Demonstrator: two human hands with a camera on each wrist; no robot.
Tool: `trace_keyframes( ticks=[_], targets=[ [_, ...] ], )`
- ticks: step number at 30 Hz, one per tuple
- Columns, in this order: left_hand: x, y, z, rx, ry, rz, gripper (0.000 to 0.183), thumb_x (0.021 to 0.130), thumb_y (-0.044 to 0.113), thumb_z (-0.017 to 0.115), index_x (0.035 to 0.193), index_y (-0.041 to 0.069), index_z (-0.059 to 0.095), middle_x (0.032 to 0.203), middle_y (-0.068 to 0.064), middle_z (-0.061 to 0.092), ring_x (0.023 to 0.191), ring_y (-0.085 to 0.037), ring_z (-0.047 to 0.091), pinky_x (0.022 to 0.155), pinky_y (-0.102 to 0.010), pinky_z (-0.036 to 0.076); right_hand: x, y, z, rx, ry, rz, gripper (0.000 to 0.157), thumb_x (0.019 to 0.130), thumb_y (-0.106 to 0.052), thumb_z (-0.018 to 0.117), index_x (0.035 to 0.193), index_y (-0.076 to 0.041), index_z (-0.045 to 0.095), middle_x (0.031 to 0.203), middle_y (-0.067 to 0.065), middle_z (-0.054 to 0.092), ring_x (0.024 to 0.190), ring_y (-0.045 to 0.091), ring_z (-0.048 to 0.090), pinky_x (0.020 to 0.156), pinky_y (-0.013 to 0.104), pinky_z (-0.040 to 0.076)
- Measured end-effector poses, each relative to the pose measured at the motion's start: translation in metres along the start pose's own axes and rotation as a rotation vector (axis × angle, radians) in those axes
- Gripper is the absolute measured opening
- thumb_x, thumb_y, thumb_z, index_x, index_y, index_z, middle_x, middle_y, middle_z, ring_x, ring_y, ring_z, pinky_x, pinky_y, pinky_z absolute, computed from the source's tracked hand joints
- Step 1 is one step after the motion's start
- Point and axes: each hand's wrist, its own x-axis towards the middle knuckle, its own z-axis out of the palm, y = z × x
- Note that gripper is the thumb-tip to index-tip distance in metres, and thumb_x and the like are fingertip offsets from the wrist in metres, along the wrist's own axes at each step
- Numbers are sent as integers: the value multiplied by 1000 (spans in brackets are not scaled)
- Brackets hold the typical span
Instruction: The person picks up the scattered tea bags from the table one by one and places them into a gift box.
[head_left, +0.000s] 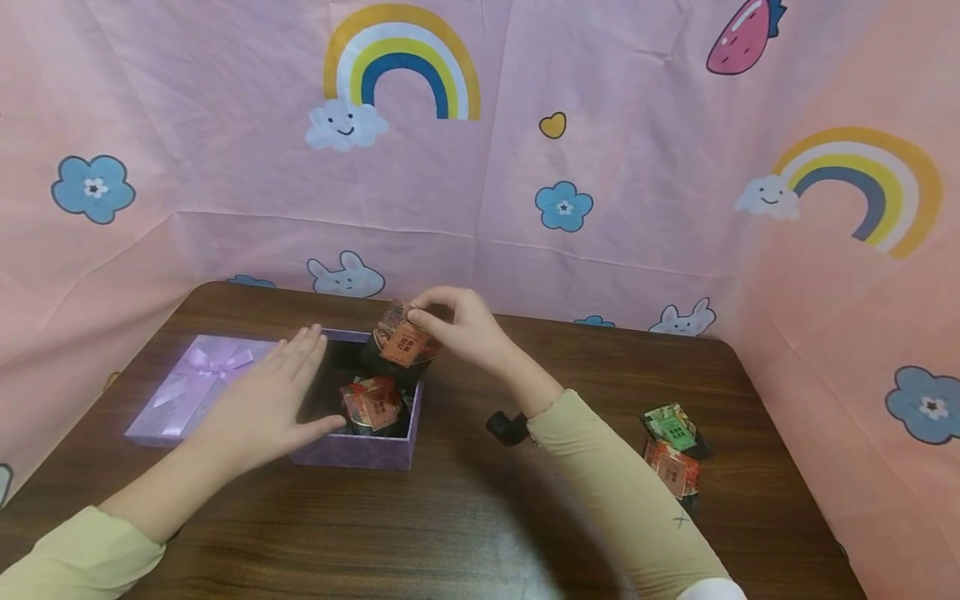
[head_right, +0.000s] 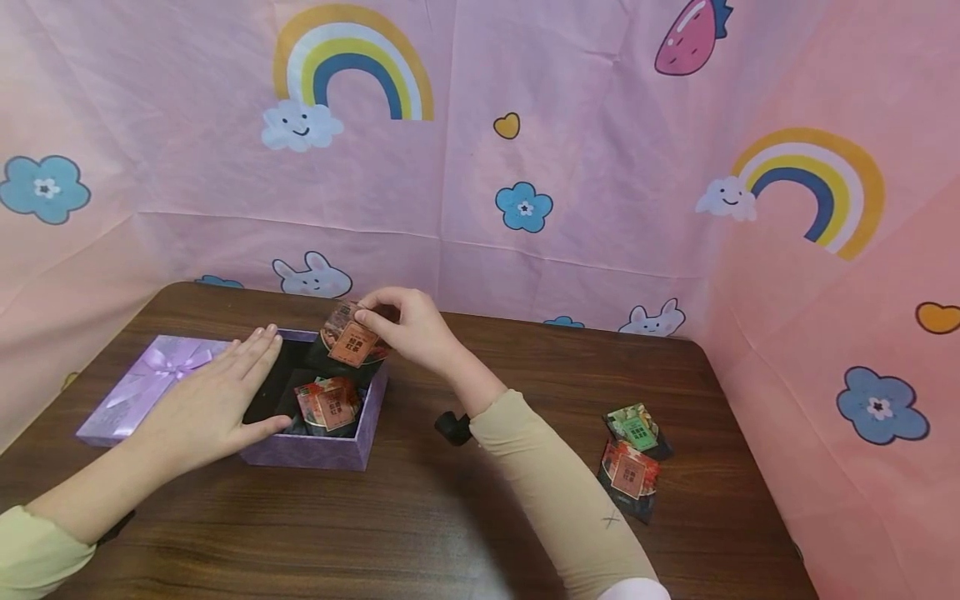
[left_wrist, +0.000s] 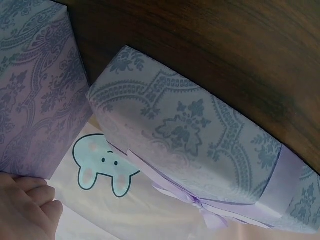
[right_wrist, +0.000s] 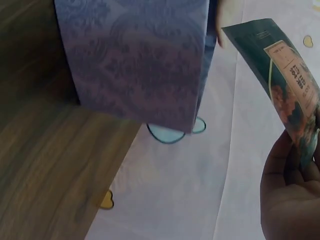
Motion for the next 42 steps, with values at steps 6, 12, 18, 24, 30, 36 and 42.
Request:
trace_keyframes(
  ticks=[6,12,18,24,30,36,42],
  targets=[
    [0,0,2,-6,4,2,113,94,70,64,163,-11,26,172,-33,22,159,-49,28,130,-62,30,0,1,18,0,-50,-19,15,105,-12,68,111,-2,78,113,13,77,101,20,71,86,23,59],
    [-1,0,2,-17,-2,-4,113,95,70,64,163,-11,25,172,-32,22,159,-49,28,130,-62,29,-1,8,33,-34,-125,-24,16,104,-14,69,112,-4,78,118,11,78,115,23,70,102,34,59],
    [0,0,2,-11,-5,-7,113,94,70,64,164,-10,24,172,-31,22,159,-49,29,129,-62,30,-1,18,43,-107,-202,-69,15,102,-13,71,110,-5,81,114,9,81,117,21,72,110,39,58],
    [0,1,2,-12,-8,-12,113,95,70,64,164,-10,24,173,-31,21,159,-49,29,130,-61,29,-1,23,49,-126,-237,-68,13,100,-12,75,108,-5,83,111,8,82,113,20,74,104,32,60],
    [0,0,2,-25,-10,-14,111,95,66,66,164,-10,24,173,-31,21,160,-49,27,132,-59,26,-1,23,54,-162,-210,-62,12,98,-12,77,106,-7,84,110,6,82,110,19,75,101,24,58],
    [1,1,0,-38,-16,-18,110,95,64,68,164,-11,24,173,-32,21,160,-49,26,132,-60,26,-1,23,58,-298,-219,-112,11,97,-16,79,105,-11,85,104,2,82,100,13,73,92,21,59],
    [1,2,0,-36,-14,-20,112,94,66,67,164,-10,23,172,-32,21,160,-50,27,130,-62,29,-2,24,59,-387,-225,-144,10,96,-19,81,104,-13,85,101,-1,81,95,8,71,87,16,57]
  ],
)
